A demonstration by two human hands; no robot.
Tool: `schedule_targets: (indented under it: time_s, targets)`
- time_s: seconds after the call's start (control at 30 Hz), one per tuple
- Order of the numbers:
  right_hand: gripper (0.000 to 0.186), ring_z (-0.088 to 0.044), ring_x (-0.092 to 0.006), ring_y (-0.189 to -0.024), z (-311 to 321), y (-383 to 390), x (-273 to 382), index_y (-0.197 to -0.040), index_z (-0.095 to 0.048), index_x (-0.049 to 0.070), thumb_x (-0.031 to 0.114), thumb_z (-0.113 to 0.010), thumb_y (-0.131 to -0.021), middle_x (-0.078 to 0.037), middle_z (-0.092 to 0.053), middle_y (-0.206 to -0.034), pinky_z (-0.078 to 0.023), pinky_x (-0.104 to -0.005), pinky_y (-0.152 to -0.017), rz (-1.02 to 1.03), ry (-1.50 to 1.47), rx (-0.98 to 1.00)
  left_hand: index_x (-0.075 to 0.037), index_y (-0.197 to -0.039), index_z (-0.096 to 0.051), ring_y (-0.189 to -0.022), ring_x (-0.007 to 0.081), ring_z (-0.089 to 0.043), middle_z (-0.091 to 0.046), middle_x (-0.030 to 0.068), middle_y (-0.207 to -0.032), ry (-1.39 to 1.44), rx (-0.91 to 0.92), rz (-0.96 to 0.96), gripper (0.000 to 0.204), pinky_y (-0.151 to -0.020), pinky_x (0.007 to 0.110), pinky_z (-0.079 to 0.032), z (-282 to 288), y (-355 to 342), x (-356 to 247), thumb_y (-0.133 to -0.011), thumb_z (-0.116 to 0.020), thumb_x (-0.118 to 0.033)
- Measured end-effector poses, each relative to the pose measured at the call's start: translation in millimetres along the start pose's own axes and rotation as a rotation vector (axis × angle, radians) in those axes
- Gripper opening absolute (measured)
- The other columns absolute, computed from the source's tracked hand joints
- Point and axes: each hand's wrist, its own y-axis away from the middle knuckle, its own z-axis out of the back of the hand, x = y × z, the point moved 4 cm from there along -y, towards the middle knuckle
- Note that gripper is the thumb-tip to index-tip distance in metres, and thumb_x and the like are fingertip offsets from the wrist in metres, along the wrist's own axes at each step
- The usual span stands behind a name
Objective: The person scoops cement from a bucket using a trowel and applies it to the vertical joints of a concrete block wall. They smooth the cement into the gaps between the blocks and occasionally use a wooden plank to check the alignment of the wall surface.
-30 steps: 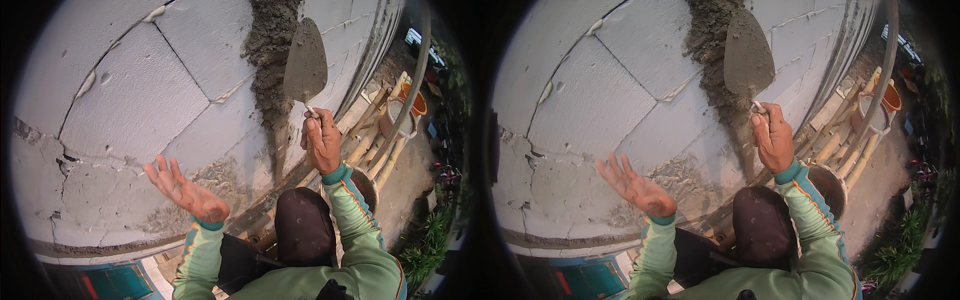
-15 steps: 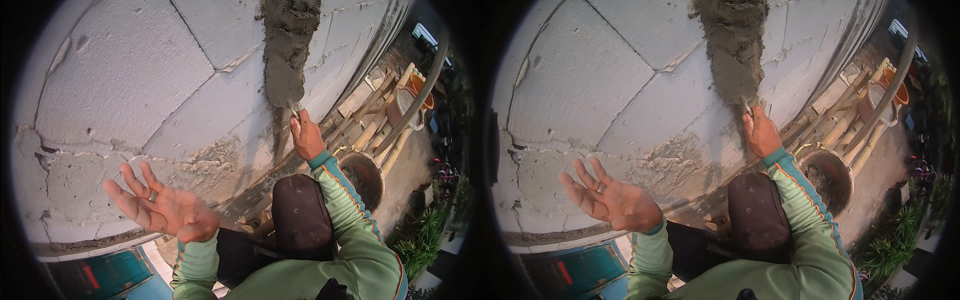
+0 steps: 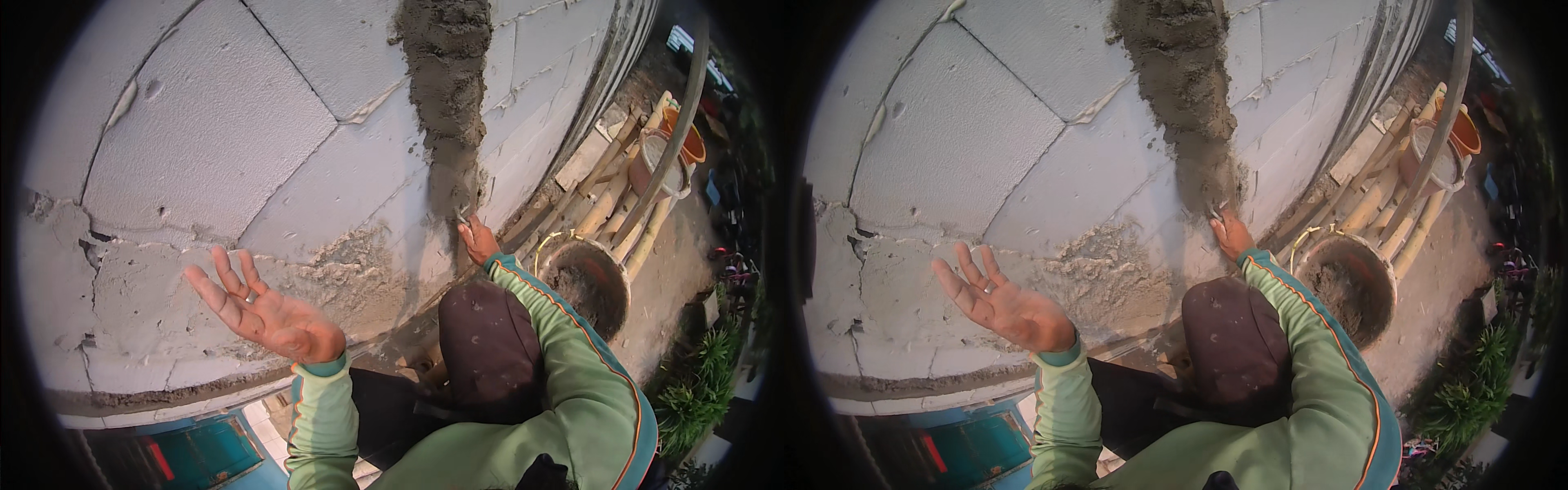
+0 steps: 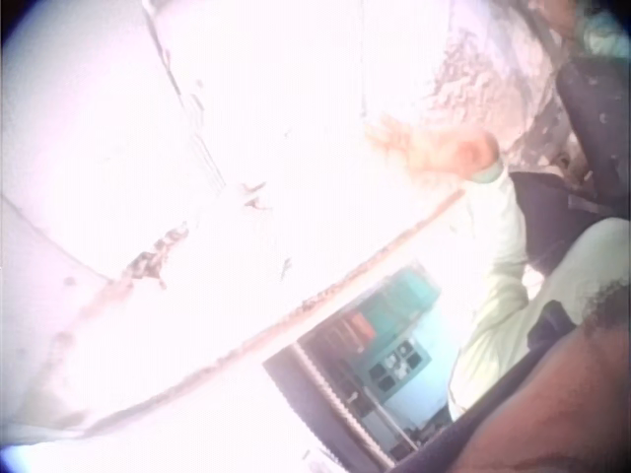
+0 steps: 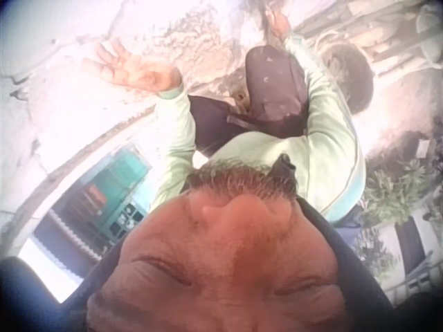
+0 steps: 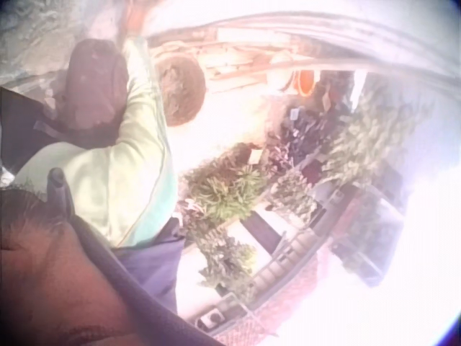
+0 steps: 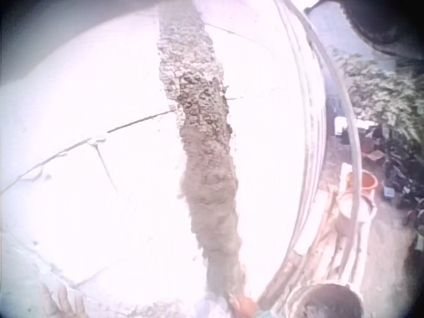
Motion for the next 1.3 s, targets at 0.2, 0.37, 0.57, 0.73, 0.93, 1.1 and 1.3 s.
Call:
schedule_targets:
  time_s: [0.2, 0.37, 0.57, 0.73, 0.93, 1.1, 1.3]
  targets:
    - [0.041, -0.050, -0.0148, -0.053, 24.5, 34.3, 47.9, -0.099, -0.052, 0.007, 0.047, -0.050, -0.105, -0.006, -0.055, -0.070, -0.042, -0.0331, -0.050, -0.257, -0.590, -0.046, -0.002, -0.153, -0.033, -0.145, 0.0429, -0.037, -0.025, 0.0225, -0.163, 0.028, 0.011, -0.043, 0.085, -0.115, 0.059, -0.035, -6.8, 1.2, 8.2, -0.098, -0.044, -0.065]
    - [0.039, -0.050, -0.0122, -0.052, 55.8, 0.5, 87.6, -0.097, -0.051, 0.008, 0.046, -0.048, -0.107, -0.003, -0.051, -0.068, -0.042, -0.0287, -0.047, -0.241, -0.773, -0.296, -0.002, -0.149, -0.039, -0.144, 0.0417, -0.039, -0.029, 0.0197, -0.163, 0.009, -0.024, -0.019, 0.069, -0.115, 0.060, -0.036, -2.8, 1.5, 14.9, -0.100, -0.041, -0.050]
    - [0.039, -0.050, -0.0142, -0.049, 28.5, -22.0, 83.6, -0.097, -0.051, 0.007, 0.044, -0.051, -0.106, -0.003, -0.050, -0.064, -0.043, -0.0313, -0.045, -0.232, -0.711, -0.208, -0.002, -0.150, -0.040, -0.144, 0.0409, -0.041, -0.031, 0.0185, -0.162, 0.033, -0.013, -0.012, 0.065, -0.115, 0.059, -0.037, -0.5, 3.4, 17.0, -0.098, -0.042, -0.041]
    - [0.041, -0.053, -0.0173, -0.049, -24.0, -16.6, 29.4, -0.095, -0.052, 0.008, 0.047, -0.051, -0.105, -0.004, -0.052, -0.064, -0.046, -0.0347, -0.045, -0.471, -0.945, -0.116, -0.001, -0.149, -0.041, -0.143, 0.0410, -0.041, -0.033, 0.0182, -0.161, 0.089, -0.044, -0.014, 0.064, -0.114, 0.059, -0.038, -4.6, 2.9, 14.5, -0.097, -0.043, -0.039]
    - [0.048, -0.048, -0.0177, -0.052, -49.6, 12.3, 19.4, -0.088, -0.049, 0.015, 0.062, -0.051, -0.100, -0.003, -0.049, -0.067, -0.044, -0.0376, -0.050, -0.846, -1.359, -0.023, 0.000, -0.147, -0.043, -0.142, 0.0401, -0.044, -0.034, 0.0176, -0.161, 0.021, -0.016, 0.007, 0.062, -0.113, 0.057, -0.040, -15.0, 6.4, 7.1, -0.095, -0.044, -0.033]
    - [0.047, -0.043, -0.0174, -0.051, -39.4, 0.2, 65.1, -0.084, -0.047, 0.017, 0.061, -0.050, -0.101, -0.001, -0.044, -0.067, -0.041, -0.0370, -0.051, -0.742, -1.631, 0.072, 0.002, -0.149, -0.039, -0.141, 0.0401, -0.043, -0.034, 0.0181, -0.161, 0.074, 0.017, -0.030, 0.070, -0.113, 0.057, -0.040, -11.1, 7.3, 8.9, -0.097, -0.049, -0.045]
    - [0.044, -0.047, -0.0178, -0.051, -13.4, -33.0, 126.4, -0.086, -0.046, 0.014, 0.053, -0.052, -0.103, -0.004, -0.047, -0.068, -0.044, -0.0384, -0.050, -0.517, -1.583, 0.032, 0.000, -0.151, -0.035, -0.144, 0.0410, -0.039, -0.030, 0.0188, -0.162, 0.071, 0.055, -0.031, 0.090, -0.113, 0.058, -0.038, -2.6, 9.4, 13.2, -0.093, -0.056, -0.067]
